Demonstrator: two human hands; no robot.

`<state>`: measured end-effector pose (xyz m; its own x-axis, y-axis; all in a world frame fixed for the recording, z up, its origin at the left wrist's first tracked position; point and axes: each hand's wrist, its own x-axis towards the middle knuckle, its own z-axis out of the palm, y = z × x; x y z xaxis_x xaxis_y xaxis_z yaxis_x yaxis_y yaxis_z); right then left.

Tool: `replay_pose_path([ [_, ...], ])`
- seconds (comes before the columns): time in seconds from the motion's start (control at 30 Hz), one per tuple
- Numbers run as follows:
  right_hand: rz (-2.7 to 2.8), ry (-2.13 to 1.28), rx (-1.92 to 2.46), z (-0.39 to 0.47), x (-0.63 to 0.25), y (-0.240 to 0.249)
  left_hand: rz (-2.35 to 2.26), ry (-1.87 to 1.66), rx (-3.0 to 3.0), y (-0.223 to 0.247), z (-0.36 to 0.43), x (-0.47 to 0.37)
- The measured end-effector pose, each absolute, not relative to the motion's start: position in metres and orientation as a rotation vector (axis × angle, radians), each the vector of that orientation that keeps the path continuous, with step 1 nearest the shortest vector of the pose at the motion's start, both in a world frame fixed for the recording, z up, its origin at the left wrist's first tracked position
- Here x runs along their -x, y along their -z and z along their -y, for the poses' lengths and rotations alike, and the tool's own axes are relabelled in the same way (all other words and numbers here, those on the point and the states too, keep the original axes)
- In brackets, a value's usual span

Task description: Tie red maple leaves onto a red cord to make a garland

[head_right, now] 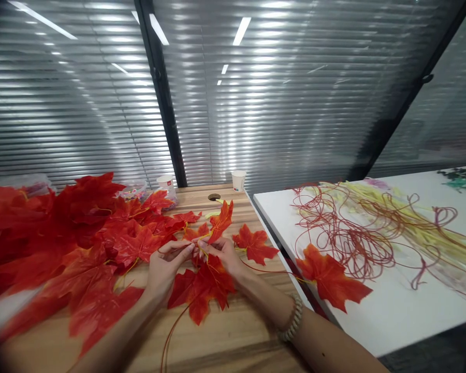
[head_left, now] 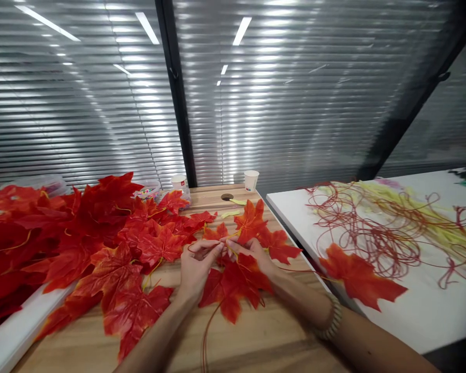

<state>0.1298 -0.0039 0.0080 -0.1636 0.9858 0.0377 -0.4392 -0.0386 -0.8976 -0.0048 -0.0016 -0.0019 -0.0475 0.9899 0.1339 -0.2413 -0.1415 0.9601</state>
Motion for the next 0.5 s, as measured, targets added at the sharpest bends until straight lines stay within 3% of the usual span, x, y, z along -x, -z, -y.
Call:
replay_pose_path([
  [0.5,1.212,-1.473,0.747,-0.008,-0.134,0.014,-0.951,-1.398,-1.047,0.011,-0.003,0.006],
])
